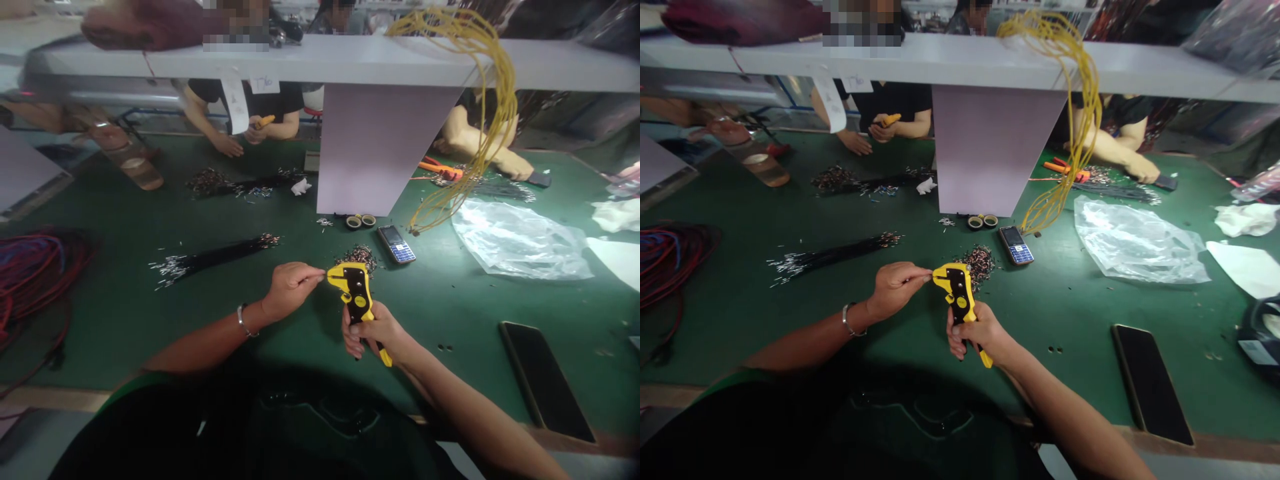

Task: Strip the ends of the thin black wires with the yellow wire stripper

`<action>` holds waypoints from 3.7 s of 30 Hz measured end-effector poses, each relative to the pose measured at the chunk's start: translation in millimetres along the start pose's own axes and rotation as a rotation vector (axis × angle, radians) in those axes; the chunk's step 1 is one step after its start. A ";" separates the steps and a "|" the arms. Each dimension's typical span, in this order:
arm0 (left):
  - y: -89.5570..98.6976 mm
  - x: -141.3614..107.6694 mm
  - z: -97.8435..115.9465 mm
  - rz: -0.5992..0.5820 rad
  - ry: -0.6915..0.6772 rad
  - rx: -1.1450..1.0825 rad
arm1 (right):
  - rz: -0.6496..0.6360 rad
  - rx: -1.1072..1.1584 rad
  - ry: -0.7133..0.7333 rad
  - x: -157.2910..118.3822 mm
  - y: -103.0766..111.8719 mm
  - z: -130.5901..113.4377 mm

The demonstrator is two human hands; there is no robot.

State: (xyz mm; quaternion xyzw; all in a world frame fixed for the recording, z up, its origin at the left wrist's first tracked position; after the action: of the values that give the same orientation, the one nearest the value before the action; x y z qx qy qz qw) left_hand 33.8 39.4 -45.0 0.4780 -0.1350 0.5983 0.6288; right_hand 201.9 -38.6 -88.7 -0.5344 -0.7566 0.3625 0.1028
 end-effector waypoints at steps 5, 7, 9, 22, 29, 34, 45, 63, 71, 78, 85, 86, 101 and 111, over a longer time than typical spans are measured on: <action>-2.5 -0.7 -8.9 -0.033 0.016 -0.003 | 0.027 -0.004 0.003 1.9 1.4 1.4; -3.3 -1.0 -11.9 -0.043 0.023 -0.007 | 0.041 -0.007 0.004 2.6 3.0 2.1; -3.7 -1.3 -13.8 -0.045 0.024 -0.010 | 0.050 -0.007 0.004 3.1 4.3 2.6; -5.1 -0.5 -15.5 -0.057 0.078 -0.013 | 0.072 -0.007 0.000 5.0 4.0 2.7; -5.2 -0.5 -19.0 -0.078 0.067 0.000 | 0.048 0.013 -0.011 7.0 2.5 -0.8; -5.1 0.7 -20.4 -0.101 0.072 -0.023 | 0.031 0.016 -0.018 4.8 2.5 -5.6; -6.5 0.1 -22.4 -0.156 0.220 -0.063 | -0.042 0.104 -0.084 0.6 -0.3 -13.1; -8.4 0.6 -29.2 -0.161 0.412 -0.157 | -0.018 0.148 -0.133 -6.3 -7.7 -24.4; -7.3 1.0 -28.8 -0.178 0.408 -0.167 | -0.011 0.187 -0.175 -11.3 -12.5 -28.3; -6.8 0.3 -30.7 -0.182 0.417 -0.159 | 0.003 0.190 -0.199 -12.7 -11.2 -29.9; -6.5 0.6 -30.8 -0.189 0.409 -0.152 | 0.002 0.213 -0.216 -13.1 -10.7 -31.6; -6.6 0.6 -30.7 -0.188 0.411 -0.153 | 0.003 0.215 -0.215 -12.9 -10.7 -31.9; -7.2 -0.1 -32.1 -0.185 0.424 -0.152 | -0.006 0.213 -0.227 -10.7 -6.9 -32.4; 1.9 3.9 -54.4 0.013 0.704 -0.209 | 0.163 0.159 0.049 -15.9 14.4 -67.7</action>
State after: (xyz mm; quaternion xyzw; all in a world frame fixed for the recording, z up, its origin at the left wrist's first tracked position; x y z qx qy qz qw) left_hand 11.2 82.9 -68.8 0.1753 0.0261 0.7130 0.6784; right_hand 255.8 -20.6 -46.0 -0.5930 -0.6768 0.4153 0.1336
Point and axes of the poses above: each hand's wrist, its own x-axis towards the middle knuckle, its own y-axis out of the back of the hand, z = x × y, the point moved 3 cm from there along x, towards the middle knuckle, and after that the axes turned 9 degrees about z, right-handed, at the moved point
